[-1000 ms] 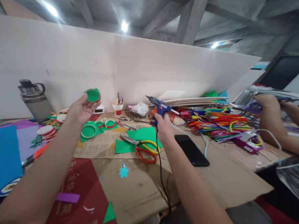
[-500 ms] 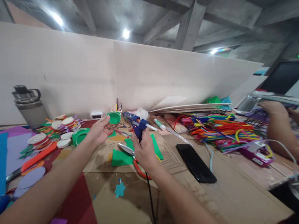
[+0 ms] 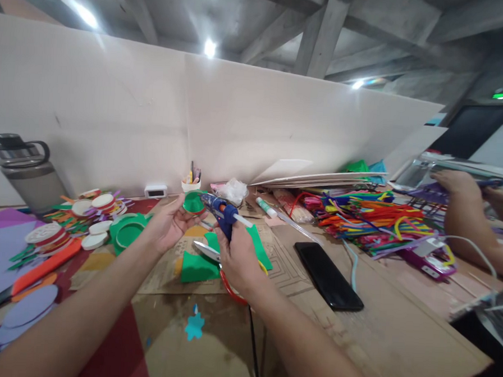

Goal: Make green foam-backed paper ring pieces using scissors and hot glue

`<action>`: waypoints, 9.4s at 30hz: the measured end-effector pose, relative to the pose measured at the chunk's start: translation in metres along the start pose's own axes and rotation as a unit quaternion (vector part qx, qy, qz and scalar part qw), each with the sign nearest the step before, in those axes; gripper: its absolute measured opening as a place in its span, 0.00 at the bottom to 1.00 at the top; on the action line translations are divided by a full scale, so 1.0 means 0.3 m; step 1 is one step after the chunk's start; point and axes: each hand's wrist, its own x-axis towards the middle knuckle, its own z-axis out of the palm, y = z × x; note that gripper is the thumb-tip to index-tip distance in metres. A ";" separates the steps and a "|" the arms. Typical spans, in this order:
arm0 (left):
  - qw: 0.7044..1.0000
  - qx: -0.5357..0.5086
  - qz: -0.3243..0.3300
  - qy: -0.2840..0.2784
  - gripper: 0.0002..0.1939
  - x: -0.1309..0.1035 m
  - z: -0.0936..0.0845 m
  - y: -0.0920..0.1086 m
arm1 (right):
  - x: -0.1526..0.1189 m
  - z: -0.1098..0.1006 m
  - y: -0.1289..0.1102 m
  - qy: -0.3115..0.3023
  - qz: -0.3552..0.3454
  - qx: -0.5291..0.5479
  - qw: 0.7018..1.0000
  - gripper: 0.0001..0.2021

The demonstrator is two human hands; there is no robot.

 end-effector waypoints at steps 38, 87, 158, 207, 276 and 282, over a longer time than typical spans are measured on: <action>0.995 0.081 0.053 -0.031 0.08 -0.030 0.035 -0.040 | -0.007 -0.001 -0.013 -0.006 -0.016 -0.046 0.999 0.16; 0.996 0.011 0.062 -0.066 0.07 -0.031 0.024 -0.048 | -0.010 0.007 -0.013 0.012 -0.007 -0.111 0.994 0.14; 0.997 0.021 0.016 -0.079 0.12 -0.009 -0.015 -0.045 | -0.006 0.001 -0.021 -0.027 -0.029 -0.078 0.996 0.16; 0.994 0.031 0.024 -0.102 0.10 -0.008 -0.016 -0.063 | -0.004 0.003 -0.016 -0.018 0.011 -0.027 0.999 0.14; 0.999 0.044 0.019 -0.018 0.13 -0.006 -0.020 -0.011 | -0.014 0.009 -0.004 -0.034 -0.019 -0.053 0.998 0.17; 0.999 0.043 0.011 -0.019 0.11 -0.008 -0.020 -0.010 | -0.010 -0.003 -0.013 -0.018 -0.017 -0.053 0.998 0.16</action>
